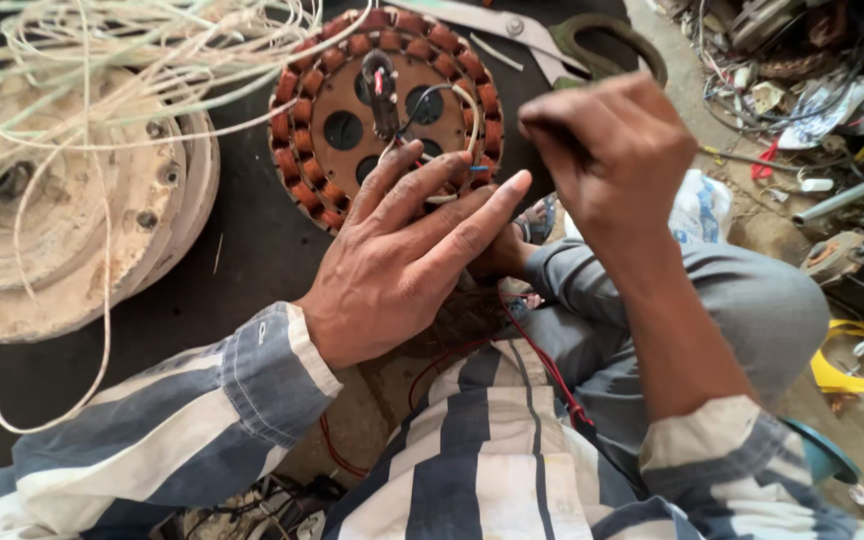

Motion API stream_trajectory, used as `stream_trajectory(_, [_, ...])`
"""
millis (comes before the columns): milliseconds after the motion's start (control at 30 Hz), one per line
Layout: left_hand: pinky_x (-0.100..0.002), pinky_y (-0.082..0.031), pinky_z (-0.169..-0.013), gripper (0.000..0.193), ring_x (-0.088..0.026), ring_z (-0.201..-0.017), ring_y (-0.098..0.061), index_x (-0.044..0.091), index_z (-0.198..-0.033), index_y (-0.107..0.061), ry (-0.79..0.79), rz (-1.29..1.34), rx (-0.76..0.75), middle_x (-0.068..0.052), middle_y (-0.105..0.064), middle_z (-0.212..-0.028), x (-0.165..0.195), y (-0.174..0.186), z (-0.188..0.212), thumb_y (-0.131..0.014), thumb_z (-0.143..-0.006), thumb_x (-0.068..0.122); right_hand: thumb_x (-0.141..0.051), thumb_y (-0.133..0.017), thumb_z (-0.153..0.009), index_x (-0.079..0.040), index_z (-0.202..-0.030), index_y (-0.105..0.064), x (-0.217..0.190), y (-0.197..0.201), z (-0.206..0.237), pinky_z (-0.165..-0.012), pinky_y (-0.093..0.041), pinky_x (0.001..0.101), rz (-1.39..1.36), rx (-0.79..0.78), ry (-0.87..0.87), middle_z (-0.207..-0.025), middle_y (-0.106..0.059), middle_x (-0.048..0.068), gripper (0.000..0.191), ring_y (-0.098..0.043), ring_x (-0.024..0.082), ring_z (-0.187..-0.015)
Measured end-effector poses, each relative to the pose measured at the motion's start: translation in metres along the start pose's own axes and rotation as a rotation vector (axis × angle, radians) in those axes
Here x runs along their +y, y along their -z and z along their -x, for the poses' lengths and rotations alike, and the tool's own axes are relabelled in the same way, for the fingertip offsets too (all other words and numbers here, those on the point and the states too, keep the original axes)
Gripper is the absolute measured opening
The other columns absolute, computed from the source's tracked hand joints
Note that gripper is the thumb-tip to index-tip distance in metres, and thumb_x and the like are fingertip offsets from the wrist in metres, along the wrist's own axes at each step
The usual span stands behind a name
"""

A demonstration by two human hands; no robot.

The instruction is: The person sits on the floor repairing a fan motor stator, stripping insulation from wire ends and twisting the wires together by hand. They use scissors to trim the wires and press the connected wires into the copper winding.

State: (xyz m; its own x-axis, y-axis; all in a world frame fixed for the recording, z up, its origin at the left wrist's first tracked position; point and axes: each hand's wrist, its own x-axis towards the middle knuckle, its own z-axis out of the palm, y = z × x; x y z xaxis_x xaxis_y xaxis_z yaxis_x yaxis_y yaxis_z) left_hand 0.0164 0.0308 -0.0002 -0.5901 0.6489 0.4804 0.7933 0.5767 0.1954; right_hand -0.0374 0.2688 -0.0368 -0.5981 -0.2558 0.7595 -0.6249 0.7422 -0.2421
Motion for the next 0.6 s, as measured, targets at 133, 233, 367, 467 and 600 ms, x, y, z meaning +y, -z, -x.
stream_trajectory(133, [-0.053,-0.031,-0.127,0.062,-0.029,-0.141,-0.052,0.01,-0.159,-0.044,0.005,0.014,-0.012,-0.005,-0.066,-0.141,0.002,0.002,-0.001,-0.061,-0.099,0.004,-0.017,-0.086,-0.095,-0.018,-0.103,-0.079,0.015,-0.015,-0.016,-0.089,-0.05,0.0368,0.153,-0.015,0.022,-0.101,-0.07,-0.005,0.01,-0.06,0.022,-0.105])
stream_trajectory(233, [-0.053,-0.031,-0.127,0.063,-0.03,-0.141,-0.052,0.009,-0.158,-0.045,0.006,0.026,-0.012,-0.006,-0.066,-0.141,-0.001,0.001,-0.005,-0.061,-0.097,0.003,-0.017,-0.086,-0.096,-0.018,-0.105,-0.08,0.021,-0.019,-0.016,-0.093,-0.047,0.0393,0.179,-0.022,0.045,-0.102,-0.068,-0.005,0.011,-0.058,0.022,-0.106])
stream_trajectory(367, [-0.054,-0.031,-0.127,0.063,-0.029,-0.142,-0.051,0.009,-0.157,-0.046,0.018,0.049,-0.024,-0.005,-0.065,-0.142,-0.004,-0.001,-0.008,-0.062,-0.096,0.003,-0.009,-0.082,-0.093,-0.016,-0.11,-0.08,0.021,-0.019,-0.008,-0.094,-0.046,0.0402,0.194,-0.059,0.042,-0.106,-0.068,-0.003,0.019,-0.058,0.024,-0.112])
stream_trajectory(467, [-0.054,-0.03,-0.127,0.063,-0.03,-0.144,-0.051,0.009,-0.156,-0.046,0.016,0.045,-0.027,-0.006,-0.065,-0.143,-0.005,-0.003,-0.01,-0.061,-0.096,0.003,-0.004,-0.079,-0.095,-0.014,-0.114,-0.078,0.021,-0.017,-0.005,-0.101,-0.049,0.0388,0.125,-0.048,0.013,-0.112,-0.069,-0.001,0.021,-0.059,0.024,-0.11])
stream_trajectory(600, [-0.055,-0.03,-0.127,0.062,-0.03,-0.143,-0.051,0.009,-0.157,-0.045,0.036,0.061,-0.025,-0.006,-0.065,-0.144,-0.004,-0.003,-0.01,-0.061,-0.098,0.003,-0.002,-0.078,-0.098,-0.01,-0.12,-0.075,0.021,-0.013,-0.004,-0.104,-0.05,0.0387,0.079,-0.066,-0.007,-0.115,-0.071,0.001,0.024,-0.06,0.025,-0.112])
